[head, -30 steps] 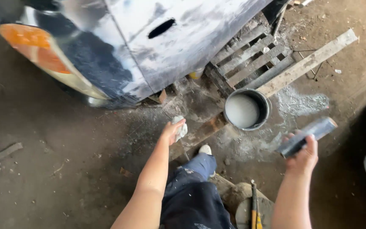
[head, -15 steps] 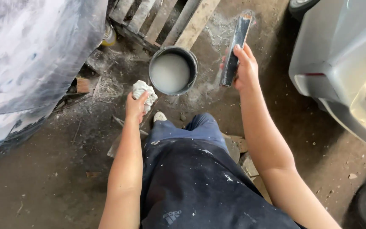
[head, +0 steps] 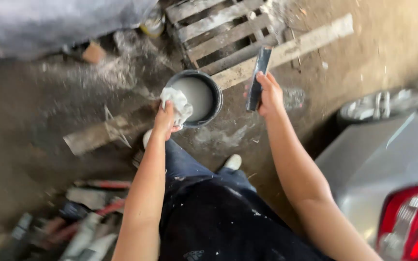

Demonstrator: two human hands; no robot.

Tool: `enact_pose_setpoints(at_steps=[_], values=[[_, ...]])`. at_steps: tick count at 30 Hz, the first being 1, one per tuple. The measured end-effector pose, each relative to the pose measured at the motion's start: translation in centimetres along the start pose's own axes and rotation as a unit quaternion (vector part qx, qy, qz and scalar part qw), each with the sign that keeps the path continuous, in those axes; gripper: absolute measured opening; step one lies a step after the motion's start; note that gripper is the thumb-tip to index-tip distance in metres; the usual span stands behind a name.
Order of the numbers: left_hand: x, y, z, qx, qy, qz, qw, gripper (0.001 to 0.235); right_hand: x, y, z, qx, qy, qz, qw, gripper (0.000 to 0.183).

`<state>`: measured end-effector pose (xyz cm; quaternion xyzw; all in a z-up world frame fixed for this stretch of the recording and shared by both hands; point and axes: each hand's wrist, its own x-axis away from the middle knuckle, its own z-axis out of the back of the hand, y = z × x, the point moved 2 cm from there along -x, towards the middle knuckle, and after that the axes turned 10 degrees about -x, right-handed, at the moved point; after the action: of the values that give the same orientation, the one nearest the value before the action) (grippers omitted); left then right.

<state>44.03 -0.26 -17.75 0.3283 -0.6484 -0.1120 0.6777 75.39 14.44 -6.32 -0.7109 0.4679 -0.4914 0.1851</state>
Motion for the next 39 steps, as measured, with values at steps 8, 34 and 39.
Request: enact_pose_setpoints(at_steps=[8, 34, 39], values=[[-2.6, -6.7, -9.7, 0.056, 0.12, -0.166, 0.977, 0.065, 1.3, 4.8, 2.9, 0.153, -0.092, -0.16, 0.971, 0.033], [-30.5, -19.0, -13.3, -0.262, 0.182, 0.111, 0.941, 0.055, -23.4, 26.9, 7.8, 0.479, -0.216, -0.314, 0.791, 0.056], [-28.9, -20.3, -9.7, 0.038, 0.261, 0.035, 0.964, 0.021, -23.8, 27.4, 9.1, 0.424, -0.188, -0.313, 0.829, 0.057]])
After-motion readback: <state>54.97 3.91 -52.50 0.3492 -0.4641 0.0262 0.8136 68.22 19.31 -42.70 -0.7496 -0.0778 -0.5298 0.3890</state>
